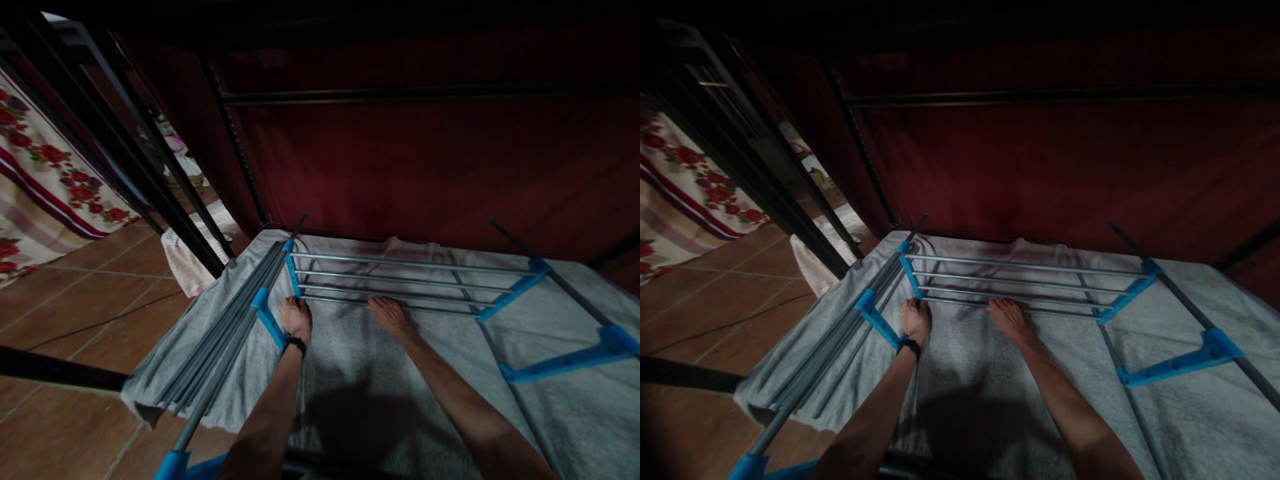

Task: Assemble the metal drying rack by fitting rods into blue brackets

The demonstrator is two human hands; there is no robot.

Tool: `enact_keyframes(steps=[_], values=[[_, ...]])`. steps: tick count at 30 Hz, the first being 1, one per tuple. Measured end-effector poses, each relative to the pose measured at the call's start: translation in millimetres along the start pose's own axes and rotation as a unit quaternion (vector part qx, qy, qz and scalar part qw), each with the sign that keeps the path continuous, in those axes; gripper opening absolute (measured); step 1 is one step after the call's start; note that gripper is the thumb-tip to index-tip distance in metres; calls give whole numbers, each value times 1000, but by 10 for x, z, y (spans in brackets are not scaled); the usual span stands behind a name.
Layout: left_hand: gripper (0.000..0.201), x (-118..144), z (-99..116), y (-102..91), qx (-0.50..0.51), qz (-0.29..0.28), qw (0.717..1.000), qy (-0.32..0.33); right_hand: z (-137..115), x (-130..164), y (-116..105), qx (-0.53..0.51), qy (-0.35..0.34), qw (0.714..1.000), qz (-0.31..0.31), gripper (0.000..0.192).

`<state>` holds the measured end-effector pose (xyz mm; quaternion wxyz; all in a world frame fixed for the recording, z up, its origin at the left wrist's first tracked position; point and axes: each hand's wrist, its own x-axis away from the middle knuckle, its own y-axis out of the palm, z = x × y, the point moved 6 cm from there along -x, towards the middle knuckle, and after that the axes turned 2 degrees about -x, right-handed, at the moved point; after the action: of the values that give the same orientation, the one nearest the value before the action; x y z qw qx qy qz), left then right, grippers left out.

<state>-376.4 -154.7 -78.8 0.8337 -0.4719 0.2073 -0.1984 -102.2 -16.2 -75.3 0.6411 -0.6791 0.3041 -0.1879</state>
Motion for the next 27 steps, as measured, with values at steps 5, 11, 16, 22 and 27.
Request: enact_keyframes(steps=[5, 11, 16, 22, 27], values=[[28, -7, -8, 10, 3, -1, 1000, -5, -27, 1, -74, -12, 16, 998, -52, 26], [28, -11, -8, 8, 11, -3, 1000, -2, -41, -5, -193, -38, 21, 994, -101, 31], [29, -9, -12, 1, 19, -5, 1000, 3, -22, -10, -196, -57, 22, 993, -98, 26], [31, -5, -10, 4, 22, -1, 1000, 13, 1, 0, -126, -56, 16, 996, -63, 29], [32, -5, -7, 0, 21, -4, 1000, 18, 12, 2, -84, -61, 18, 997, -51, 29]])
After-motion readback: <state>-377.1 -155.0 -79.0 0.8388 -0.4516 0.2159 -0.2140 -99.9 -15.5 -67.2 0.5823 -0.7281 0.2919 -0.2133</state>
